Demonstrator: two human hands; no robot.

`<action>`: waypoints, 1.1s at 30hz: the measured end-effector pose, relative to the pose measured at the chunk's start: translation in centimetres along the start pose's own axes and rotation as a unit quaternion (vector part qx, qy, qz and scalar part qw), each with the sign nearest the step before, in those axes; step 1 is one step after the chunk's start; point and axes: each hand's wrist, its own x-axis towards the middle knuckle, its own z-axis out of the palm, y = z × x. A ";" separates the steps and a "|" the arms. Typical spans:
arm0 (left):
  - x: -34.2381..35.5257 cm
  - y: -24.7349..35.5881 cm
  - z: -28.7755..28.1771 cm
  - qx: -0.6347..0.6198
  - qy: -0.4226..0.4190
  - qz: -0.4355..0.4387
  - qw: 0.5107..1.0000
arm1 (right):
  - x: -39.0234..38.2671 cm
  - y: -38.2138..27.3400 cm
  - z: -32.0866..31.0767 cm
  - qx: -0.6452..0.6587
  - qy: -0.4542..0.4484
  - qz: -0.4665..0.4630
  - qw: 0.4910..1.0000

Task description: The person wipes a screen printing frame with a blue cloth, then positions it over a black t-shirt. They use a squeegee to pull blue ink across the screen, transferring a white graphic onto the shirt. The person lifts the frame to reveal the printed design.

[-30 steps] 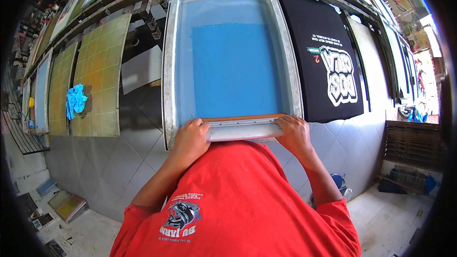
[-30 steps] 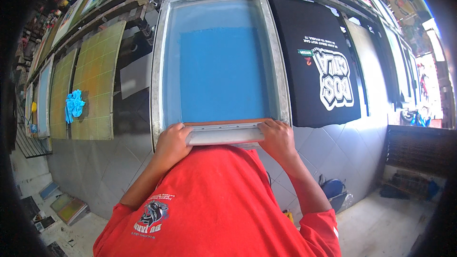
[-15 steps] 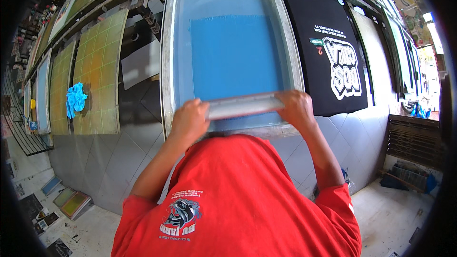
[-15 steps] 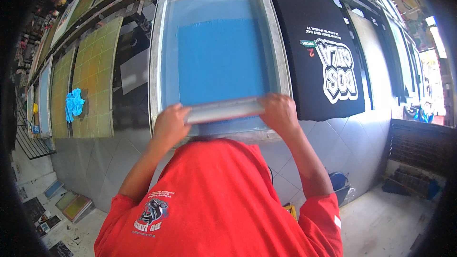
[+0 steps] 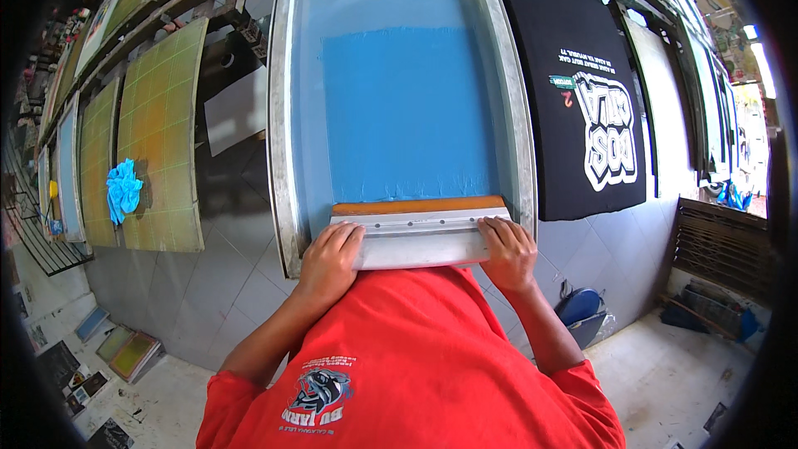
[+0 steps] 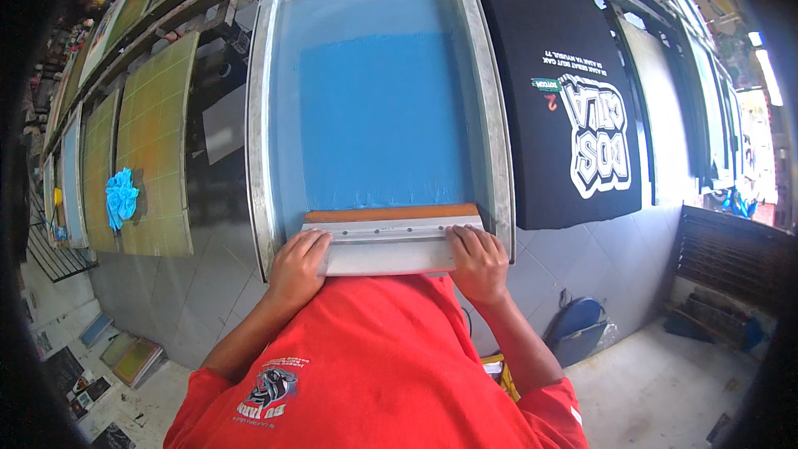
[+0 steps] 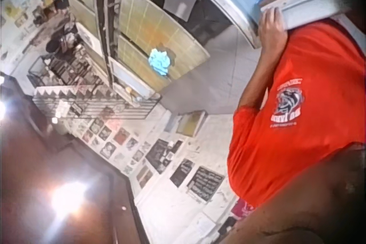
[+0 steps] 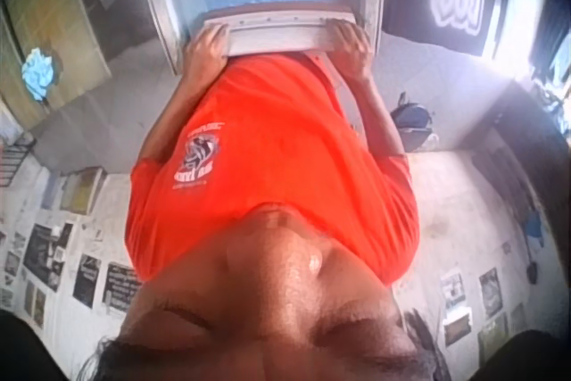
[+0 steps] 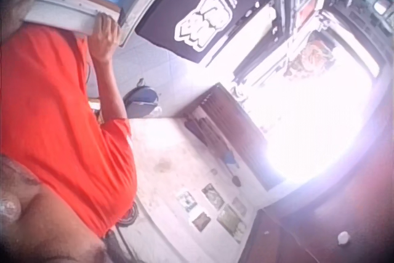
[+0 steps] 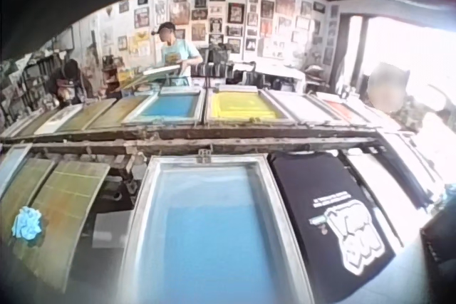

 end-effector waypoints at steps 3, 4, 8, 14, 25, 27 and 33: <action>3.0 -1.5 0.0 0.029 0.040 0.007 0.999 | 3.2 1.5 1.3 -0.011 0.005 -0.006 1.000; 4.1 -2.3 -0.1 0.035 0.043 0.007 0.998 | 4.4 2.1 1.8 -0.010 0.004 -0.008 1.000; 10.0 -5.5 -0.6 0.068 0.074 0.013 0.995 | 10.8 5.2 3.7 0.004 0.003 -0.028 1.000; 18.0 -10.1 -1.4 0.119 0.084 -0.002 0.989 | 20.2 9.5 7.1 0.000 0.019 -0.052 0.998; 27.0 -11.0 -11.7 -0.015 -0.025 -0.047 0.998 | 32.3 10.4 0.4 -0.025 -0.168 -0.017 0.985; 24.0 -9.2 -12.4 -0.028 -0.012 -0.043 0.999 | 29.6 9.3 -1.6 -0.011 -0.126 -0.026 0.992; 10.3 -3.2 -10.0 -0.015 -0.048 -0.045 0.998 | 14.6 4.3 -4.7 0.010 -0.121 -0.028 0.992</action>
